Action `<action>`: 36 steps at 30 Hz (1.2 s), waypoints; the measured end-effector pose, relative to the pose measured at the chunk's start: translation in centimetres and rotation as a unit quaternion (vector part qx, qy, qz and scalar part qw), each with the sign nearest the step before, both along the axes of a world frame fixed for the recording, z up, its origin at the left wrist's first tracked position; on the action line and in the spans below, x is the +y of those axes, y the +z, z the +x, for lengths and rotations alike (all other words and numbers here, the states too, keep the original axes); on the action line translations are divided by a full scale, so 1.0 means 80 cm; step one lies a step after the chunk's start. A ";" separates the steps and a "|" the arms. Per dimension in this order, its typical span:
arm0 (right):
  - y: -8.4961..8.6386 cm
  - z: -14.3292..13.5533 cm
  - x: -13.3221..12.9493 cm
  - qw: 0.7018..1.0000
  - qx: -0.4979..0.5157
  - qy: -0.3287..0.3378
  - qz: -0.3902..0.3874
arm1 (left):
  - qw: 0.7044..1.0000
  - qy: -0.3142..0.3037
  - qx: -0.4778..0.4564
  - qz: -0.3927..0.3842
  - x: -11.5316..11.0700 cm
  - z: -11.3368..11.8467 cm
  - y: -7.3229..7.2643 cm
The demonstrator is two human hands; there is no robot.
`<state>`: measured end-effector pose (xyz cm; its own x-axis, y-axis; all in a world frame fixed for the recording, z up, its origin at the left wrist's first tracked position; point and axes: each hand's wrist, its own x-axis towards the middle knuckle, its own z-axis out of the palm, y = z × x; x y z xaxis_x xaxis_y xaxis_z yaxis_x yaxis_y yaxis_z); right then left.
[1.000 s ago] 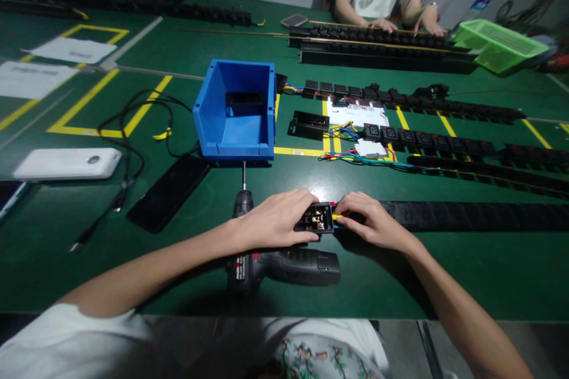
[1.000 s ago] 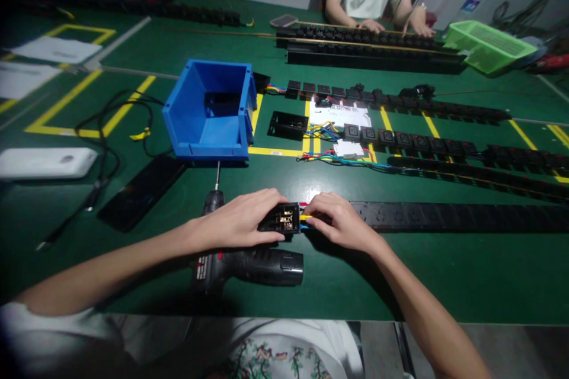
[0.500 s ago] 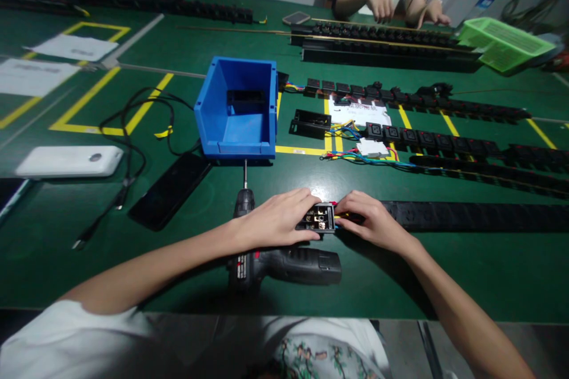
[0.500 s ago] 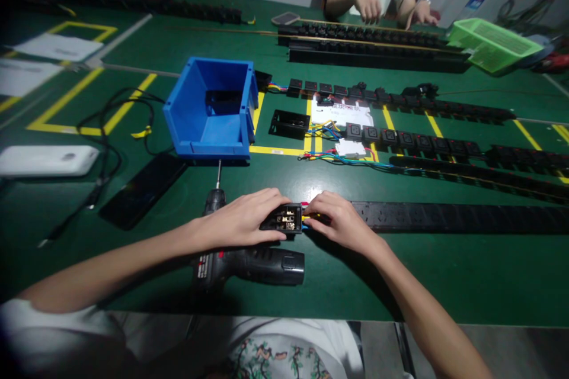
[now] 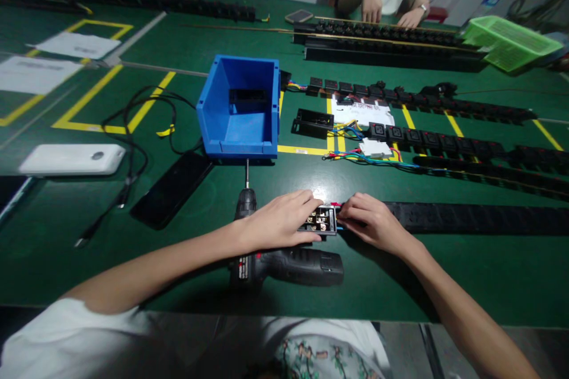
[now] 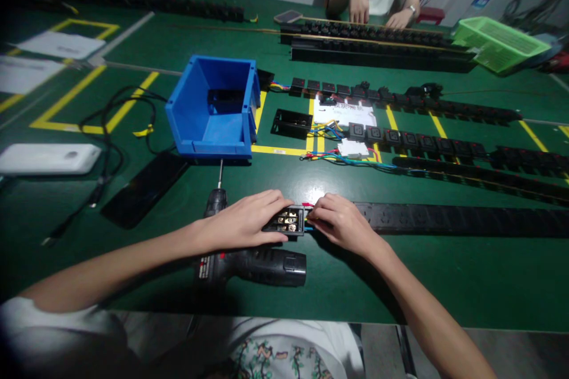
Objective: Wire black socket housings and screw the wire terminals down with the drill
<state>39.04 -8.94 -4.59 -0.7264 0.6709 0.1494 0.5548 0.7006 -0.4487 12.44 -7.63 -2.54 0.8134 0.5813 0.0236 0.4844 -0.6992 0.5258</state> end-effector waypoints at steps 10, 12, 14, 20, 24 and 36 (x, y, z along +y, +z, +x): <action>-0.003 -0.009 -0.006 0.989 -0.101 -0.005 0.111 | 1.000 0.000 0.018 0.017 0.000 0.004 0.001; -0.002 -0.010 -0.007 0.988 -0.104 -0.005 0.118 | 1.000 -0.001 0.017 0.017 0.000 0.004 0.001; -0.002 -0.010 -0.008 0.989 -0.093 -0.006 0.115 | 1.000 -0.003 0.016 0.016 0.000 0.004 0.000; -0.007 -0.003 -0.007 0.993 -0.062 -0.010 0.097 | 0.999 -0.002 0.027 0.026 0.001 0.004 -0.003; -0.003 0.003 -0.004 0.997 -0.032 0.001 0.068 | 0.999 0.000 0.035 0.032 0.000 0.004 -0.002; 0.006 0.012 0.003 1.000 0.015 -0.013 0.002 | 0.995 0.019 0.085 0.052 0.004 -0.007 0.014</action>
